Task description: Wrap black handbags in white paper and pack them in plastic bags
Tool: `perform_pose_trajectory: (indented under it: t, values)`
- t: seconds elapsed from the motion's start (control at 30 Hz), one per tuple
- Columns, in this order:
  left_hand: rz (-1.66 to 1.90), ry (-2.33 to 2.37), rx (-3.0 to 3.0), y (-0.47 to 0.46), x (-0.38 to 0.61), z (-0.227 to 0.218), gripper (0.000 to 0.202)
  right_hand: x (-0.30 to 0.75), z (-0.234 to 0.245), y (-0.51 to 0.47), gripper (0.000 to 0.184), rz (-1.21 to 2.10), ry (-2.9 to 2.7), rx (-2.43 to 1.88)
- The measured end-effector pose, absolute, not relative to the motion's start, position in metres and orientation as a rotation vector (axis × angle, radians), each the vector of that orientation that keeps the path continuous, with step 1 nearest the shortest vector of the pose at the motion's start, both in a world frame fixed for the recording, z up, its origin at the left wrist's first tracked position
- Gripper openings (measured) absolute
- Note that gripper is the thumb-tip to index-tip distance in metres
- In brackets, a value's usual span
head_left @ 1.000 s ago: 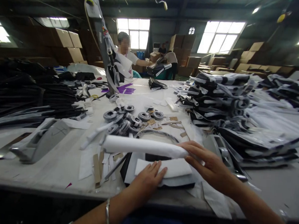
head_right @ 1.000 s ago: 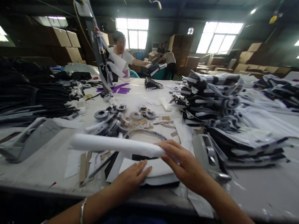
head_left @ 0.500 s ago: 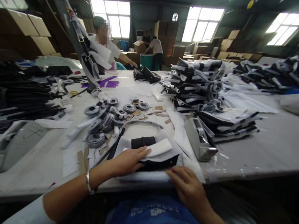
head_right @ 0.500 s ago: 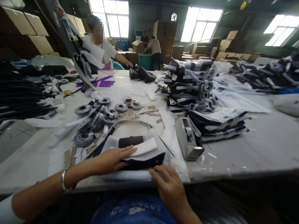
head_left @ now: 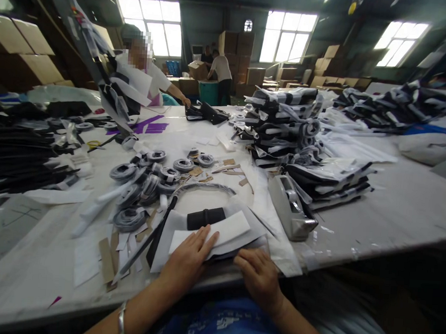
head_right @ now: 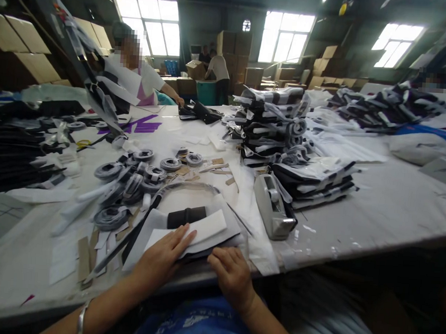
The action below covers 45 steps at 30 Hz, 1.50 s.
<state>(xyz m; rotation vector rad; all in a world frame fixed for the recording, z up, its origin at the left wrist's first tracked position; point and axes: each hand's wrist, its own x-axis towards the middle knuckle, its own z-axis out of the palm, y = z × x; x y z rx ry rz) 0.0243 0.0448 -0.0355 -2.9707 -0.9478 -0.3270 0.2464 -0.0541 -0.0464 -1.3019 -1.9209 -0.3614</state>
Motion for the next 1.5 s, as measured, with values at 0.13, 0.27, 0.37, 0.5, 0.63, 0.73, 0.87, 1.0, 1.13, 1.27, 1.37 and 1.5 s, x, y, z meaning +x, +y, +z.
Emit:
perform_pose_trajectory:
  t: [0.13,0.27,0.37,0.5,0.63,0.73,0.87,1.0,1.13,1.27,1.37,1.5]
  values:
    - [-0.399,-0.866,-2.86,0.042,0.023,-0.051,0.066,0.26,-0.028,-0.049,0.041,-0.388,-2.117,-1.278]
    - [-0.394,-0.878,-2.788,0.037,0.024,-0.051,0.069,0.278,-0.027,-0.029,0.05,-0.351,-2.252,-1.298]
    - [-0.367,-0.942,-2.773,0.028,0.035,-0.044,0.066,0.284,-0.042,-0.021,0.047,-0.294,-2.205,-1.237]
    - [-0.243,-1.099,-2.792,0.019,0.058,-0.036,0.056,0.282,-0.056,-0.021,0.045,-0.28,-2.143,-1.277]
    - [-0.29,-1.076,-2.77,0.019,0.066,-0.044,0.058,0.28,-0.048,-0.025,0.047,-0.246,-2.134,-1.302]
    - [-0.377,-1.087,-2.728,0.02,0.063,-0.051,0.065,0.279,-0.038,-0.04,0.049,-0.199,-2.073,-1.277]
    - [-0.385,-1.081,-2.726,0.02,0.061,-0.05,0.062,0.273,-0.038,-0.074,0.031,0.328,-1.681,-1.434]
    - [-0.372,-1.059,-2.732,0.02,0.062,-0.047,0.063,0.261,-0.046,-0.087,0.039,1.292,-0.943,-1.515]
    - [-0.42,-1.063,-2.735,0.02,0.06,-0.047,0.064,0.249,-0.04,-0.079,0.042,1.55,-0.587,-1.261]
    - [-0.428,-1.044,-2.706,0.022,0.058,-0.047,0.064,0.234,-0.023,-0.07,0.031,1.517,-0.545,-1.18]
    - [-0.437,-1.032,-2.682,0.025,0.053,-0.047,0.062,0.222,-0.014,-0.067,0.025,1.433,-0.531,-1.188]
    - [-0.475,-1.064,-2.678,0.029,0.044,-0.042,0.065,0.214,-0.004,-0.063,0.024,1.421,-0.532,-1.156]
